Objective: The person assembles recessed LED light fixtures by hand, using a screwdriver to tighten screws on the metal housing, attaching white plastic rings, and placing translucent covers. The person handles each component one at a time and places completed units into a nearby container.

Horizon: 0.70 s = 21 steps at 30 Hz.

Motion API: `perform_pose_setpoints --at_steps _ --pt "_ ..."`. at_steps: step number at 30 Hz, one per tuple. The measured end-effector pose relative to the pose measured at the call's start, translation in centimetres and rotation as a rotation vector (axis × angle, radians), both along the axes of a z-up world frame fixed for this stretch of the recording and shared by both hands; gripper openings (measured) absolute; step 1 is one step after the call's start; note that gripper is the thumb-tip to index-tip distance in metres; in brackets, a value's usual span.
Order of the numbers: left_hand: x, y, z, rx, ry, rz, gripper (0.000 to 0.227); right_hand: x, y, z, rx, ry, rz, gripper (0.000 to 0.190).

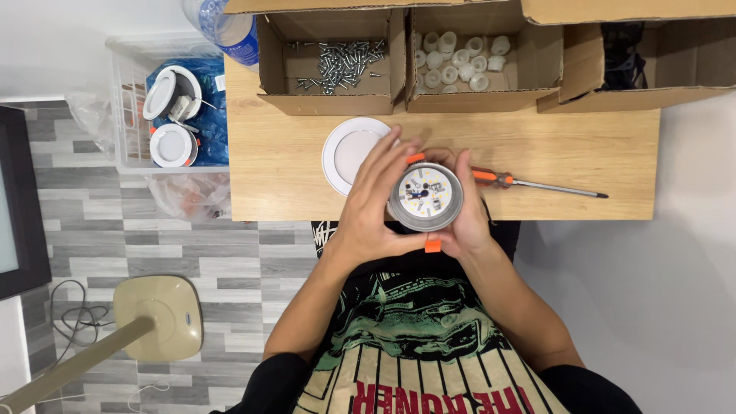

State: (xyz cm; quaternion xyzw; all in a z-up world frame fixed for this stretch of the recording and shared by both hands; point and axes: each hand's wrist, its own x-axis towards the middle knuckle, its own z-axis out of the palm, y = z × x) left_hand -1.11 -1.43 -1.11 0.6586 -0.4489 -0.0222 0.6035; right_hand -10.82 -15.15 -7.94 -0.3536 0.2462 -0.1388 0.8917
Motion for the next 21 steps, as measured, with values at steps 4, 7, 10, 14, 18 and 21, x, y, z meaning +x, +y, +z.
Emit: perform_pose_setpoints --at_steps 4,7,10,14,18,21 --pt "-0.3 -0.4 -0.4 -0.053 0.045 -0.041 0.109 -2.6 -0.2 -1.0 -0.117 0.001 0.025 0.080" --pt "-0.3 -0.1 0.3 -0.122 0.141 -0.051 0.104 -6.7 -1.1 -0.9 -0.317 -0.107 0.116 0.084" --pt "0.6 0.8 0.5 -0.180 0.167 -0.009 0.104 -7.6 -3.2 4.4 -0.938 -0.137 0.192 0.083" --pt "1.7 2.5 0.4 -0.136 0.080 0.068 0.103 -7.0 -6.7 7.7 -1.698 0.038 0.117 0.054" --pt "1.8 2.2 0.0 -0.082 0.046 0.090 0.101 -5.2 -8.2 6.7 -1.936 0.070 0.163 0.055" --pt "1.4 1.5 -0.1 -0.070 -0.018 0.110 0.091 -4.5 -8.2 6.0 -2.014 0.087 0.177 0.052"
